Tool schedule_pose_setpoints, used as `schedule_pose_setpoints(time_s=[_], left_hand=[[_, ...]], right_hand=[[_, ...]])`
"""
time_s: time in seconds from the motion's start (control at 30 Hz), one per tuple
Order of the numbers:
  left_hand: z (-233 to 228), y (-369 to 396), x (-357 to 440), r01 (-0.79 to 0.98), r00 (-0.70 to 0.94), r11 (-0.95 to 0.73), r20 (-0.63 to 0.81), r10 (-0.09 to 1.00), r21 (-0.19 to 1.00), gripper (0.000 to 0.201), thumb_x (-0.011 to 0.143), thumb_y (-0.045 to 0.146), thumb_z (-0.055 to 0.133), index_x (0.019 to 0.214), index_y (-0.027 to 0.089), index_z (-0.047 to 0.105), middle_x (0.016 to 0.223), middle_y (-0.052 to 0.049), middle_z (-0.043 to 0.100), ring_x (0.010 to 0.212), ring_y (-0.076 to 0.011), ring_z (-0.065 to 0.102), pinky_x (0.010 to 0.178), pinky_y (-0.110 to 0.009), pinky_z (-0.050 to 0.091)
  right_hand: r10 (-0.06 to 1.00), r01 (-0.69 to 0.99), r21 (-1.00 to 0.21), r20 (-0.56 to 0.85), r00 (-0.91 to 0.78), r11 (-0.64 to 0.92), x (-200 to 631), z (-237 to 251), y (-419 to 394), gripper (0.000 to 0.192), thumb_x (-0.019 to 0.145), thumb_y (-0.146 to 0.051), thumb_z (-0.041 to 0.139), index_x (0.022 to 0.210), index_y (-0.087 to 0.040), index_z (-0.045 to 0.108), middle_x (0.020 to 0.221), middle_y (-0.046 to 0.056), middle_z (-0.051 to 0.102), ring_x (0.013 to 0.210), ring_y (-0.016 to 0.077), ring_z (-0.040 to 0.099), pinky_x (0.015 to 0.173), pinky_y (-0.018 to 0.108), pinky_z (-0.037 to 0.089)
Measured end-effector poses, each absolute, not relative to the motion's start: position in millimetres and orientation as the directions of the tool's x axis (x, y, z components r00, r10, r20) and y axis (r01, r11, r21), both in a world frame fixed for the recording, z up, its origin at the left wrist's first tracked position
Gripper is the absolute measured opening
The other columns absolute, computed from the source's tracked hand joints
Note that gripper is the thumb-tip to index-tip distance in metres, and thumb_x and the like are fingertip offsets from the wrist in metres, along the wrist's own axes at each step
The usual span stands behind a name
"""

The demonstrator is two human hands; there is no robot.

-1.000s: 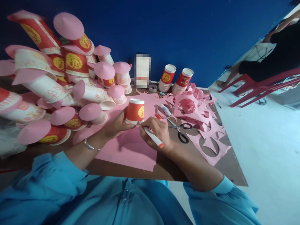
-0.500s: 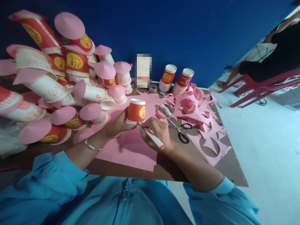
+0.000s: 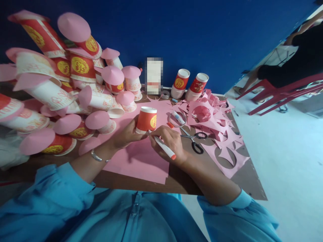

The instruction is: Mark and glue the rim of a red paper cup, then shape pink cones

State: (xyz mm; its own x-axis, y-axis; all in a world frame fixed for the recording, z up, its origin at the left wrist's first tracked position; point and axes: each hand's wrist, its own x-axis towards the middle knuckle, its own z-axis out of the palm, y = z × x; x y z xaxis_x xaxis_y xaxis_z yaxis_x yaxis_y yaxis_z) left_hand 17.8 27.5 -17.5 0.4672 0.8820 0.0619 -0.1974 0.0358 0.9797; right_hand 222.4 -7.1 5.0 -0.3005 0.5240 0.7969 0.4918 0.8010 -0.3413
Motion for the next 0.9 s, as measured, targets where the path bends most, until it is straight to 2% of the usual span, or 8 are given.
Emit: schedule_pose_setpoints(time_s=[0.23,0.4,0.63,0.9], left_hand=[[-19.9,27.1,17.8,-0.225,0.488,0.064,0.055,0.871,0.972,0.072,0.077,0.037,0.096,0.134,0.022,0.055,0.128,-0.012,0.072,0.115,-0.0293,0.070,0.096,-0.043,0.057],[-18.5,26.9,17.5,-0.230,0.478,0.057,0.061,0.876,0.972,0.065,0.079,0.036,0.094,0.131,0.021,0.058,0.122,-0.011,0.073,0.110,-0.0272,0.070,0.093,-0.040,0.056],[-22.5,28.4,17.3,-0.234,0.463,0.070,0.048,0.885,0.970,0.069,0.077,0.036,0.096,0.132,0.022,0.057,0.123,-0.009,0.071,0.110,-0.0259,0.068,0.096,-0.040,0.055],[-25.1,30.7,17.0,-0.357,0.475,0.109,0.079,0.876,0.928,0.067,0.075,0.031,0.095,0.134,0.024,0.062,0.115,-0.004,0.072,0.105,-0.0231,0.069,0.094,-0.039,0.054]], right_hand=[[0.493,0.457,-0.325,0.809,-0.318,0.828,222.4,4.7,-5.7,0.013,0.096,-0.014,0.070,0.097,-0.024,0.062,0.077,0.000,0.075,0.062,0.0150,0.070,0.060,0.026,0.056],[0.503,0.465,-0.329,0.802,-0.323,0.822,223.4,4.3,-5.9,0.013,0.095,-0.014,0.071,0.096,-0.024,0.063,0.074,-0.001,0.073,0.062,0.0149,0.070,0.060,0.026,0.056],[0.515,0.485,-0.325,0.791,-0.330,0.812,225.0,5.1,-6.5,0.014,0.095,-0.013,0.069,0.097,-0.025,0.062,0.076,-0.001,0.074,0.061,0.0148,0.070,0.060,0.026,0.055],[0.530,0.409,-0.401,0.802,-0.275,0.820,227.5,1.9,-6.9,0.014,0.095,-0.016,0.071,0.102,-0.026,0.064,0.077,-0.001,0.072,0.063,0.0172,0.070,0.060,0.031,0.057]])
